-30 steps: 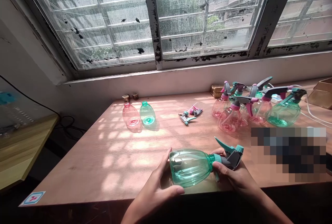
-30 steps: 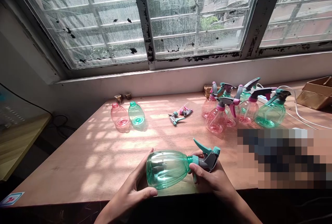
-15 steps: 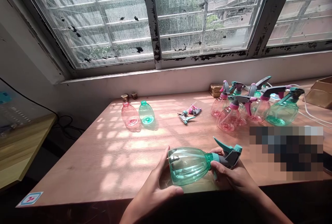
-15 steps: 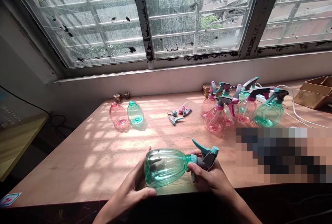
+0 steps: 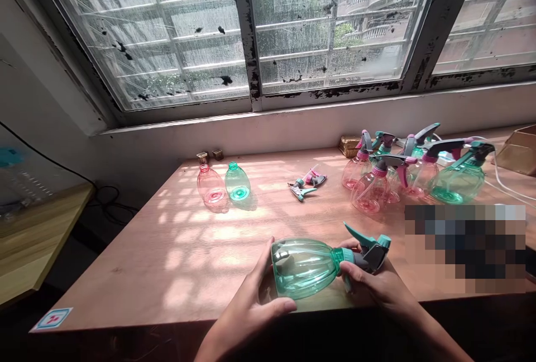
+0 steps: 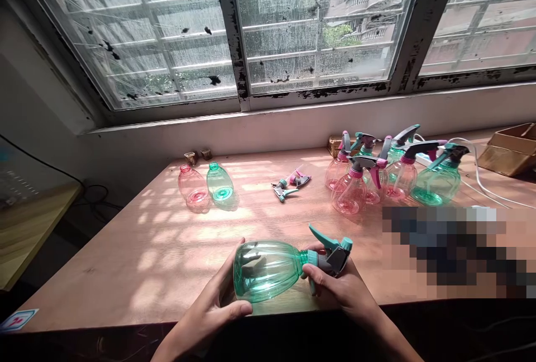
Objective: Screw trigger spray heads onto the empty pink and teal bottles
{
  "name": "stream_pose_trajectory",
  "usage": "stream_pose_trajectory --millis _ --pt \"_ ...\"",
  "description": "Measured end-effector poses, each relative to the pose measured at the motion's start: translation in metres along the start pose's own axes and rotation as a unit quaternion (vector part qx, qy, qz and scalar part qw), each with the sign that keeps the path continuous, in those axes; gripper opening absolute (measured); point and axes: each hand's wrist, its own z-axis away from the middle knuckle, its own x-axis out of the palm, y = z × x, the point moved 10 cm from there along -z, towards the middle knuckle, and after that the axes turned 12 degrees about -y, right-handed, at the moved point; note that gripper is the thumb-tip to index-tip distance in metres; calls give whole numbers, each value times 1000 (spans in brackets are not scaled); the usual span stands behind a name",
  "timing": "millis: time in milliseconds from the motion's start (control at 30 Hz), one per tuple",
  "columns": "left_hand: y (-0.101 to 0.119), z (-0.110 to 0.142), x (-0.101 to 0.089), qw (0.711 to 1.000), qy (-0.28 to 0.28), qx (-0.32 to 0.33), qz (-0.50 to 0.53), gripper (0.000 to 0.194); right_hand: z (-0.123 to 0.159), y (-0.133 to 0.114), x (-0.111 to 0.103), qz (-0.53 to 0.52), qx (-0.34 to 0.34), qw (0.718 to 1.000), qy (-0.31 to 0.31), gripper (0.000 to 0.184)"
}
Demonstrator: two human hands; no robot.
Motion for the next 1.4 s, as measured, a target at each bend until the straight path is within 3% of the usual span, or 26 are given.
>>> stream_pose_trajectory --millis 200,267,333,667,833,1100,1267,1400 --pt "16 -2 8 998 -5 43 -48 87 -1 -1 1 -9 1 1000 1 36" --pt "17 -1 9 998 -6 43 -47 93 0 -1 0 0 0 1000 3 36" --pt "16 -1 7 998 -4 38 -43 99 1 -2 -1 15 -1 1000 9 36" --pt "15 -2 5 998 5 28 -49 89 2 -2 -2 6 2 1000 29 38" --pt "11 0 2 998 7 13 -54 97 2 -3 -3 3 0 999 35 37" --pt "14 -3 4 998 12 40 -51 83 2 -3 -1 25 9 999 26 39" --pt "4 -2 0 1000 7 17 -14 102 3 -7 -1 36 1 999 23 37" --pt "4 0 -3 1000 17 2 -14 92 3 -6 -2 34 7 999 26 36"
